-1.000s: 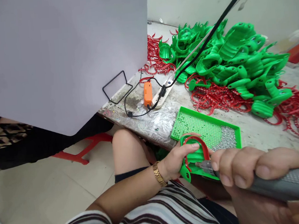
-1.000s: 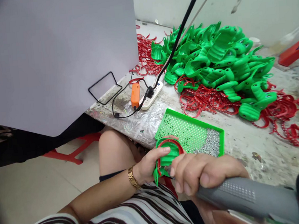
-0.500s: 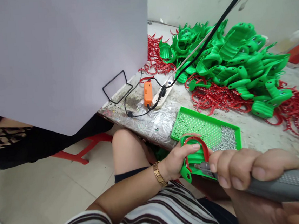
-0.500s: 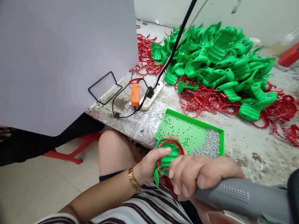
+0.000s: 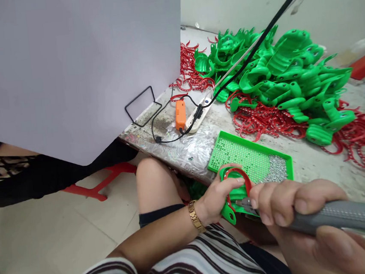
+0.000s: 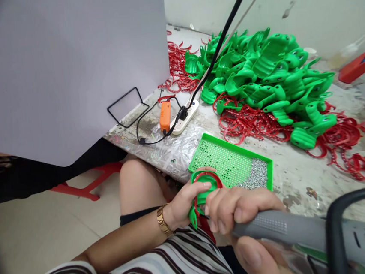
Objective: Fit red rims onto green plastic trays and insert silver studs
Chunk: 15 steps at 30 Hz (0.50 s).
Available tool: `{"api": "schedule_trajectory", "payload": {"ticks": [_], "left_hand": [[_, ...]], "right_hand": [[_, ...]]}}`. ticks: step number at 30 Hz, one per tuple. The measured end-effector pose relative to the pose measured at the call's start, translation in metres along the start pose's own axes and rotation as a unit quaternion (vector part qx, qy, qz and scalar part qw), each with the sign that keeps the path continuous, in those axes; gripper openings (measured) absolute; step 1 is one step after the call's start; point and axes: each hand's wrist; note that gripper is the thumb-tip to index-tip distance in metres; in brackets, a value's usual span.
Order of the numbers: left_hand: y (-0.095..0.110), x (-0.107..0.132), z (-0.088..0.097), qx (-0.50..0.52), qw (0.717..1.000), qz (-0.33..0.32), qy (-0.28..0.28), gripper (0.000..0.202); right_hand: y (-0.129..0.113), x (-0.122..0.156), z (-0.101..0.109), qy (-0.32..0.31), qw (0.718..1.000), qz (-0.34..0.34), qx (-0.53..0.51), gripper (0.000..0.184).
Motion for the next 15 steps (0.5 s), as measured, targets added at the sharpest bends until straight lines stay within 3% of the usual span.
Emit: {"api": "schedule_trajectory", "payload": {"ticks": [3, 9, 13, 15], "left_hand": [[-0.002, 0.0, 0.001, 0.004, 1.0, -0.002, 0.028, 0.047], [-0.008, -0.004, 0.001, 0.018, 0.999, 0.028, 0.04, 0.04], [-0.019, -0.001, 0.018, 0.01, 0.984, 0.177, -0.011, 0.025], [-0.027, 0.004, 0.04, -0.008, 0.957, 0.288, 0.015, 0.022]], "right_hand": [[0.004, -0.002, -0.002, 0.014, 0.999, 0.025, -0.023, 0.021], [0.012, -0.007, -0.003, -0.024, 0.999, 0.034, -0.022, 0.021], [0.013, -0.007, 0.008, -0.038, 0.997, 0.0, -0.067, 0.029], [0.009, -0.005, 0.025, 0.019, 0.998, 0.007, -0.061, 0.032]]}}
Point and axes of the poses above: each hand's wrist, its own x-axis away from the middle knuckle, its own z-axis out of the back of the hand, y = z × x, and after that the axes turned 6 degrees about -x, right-handed
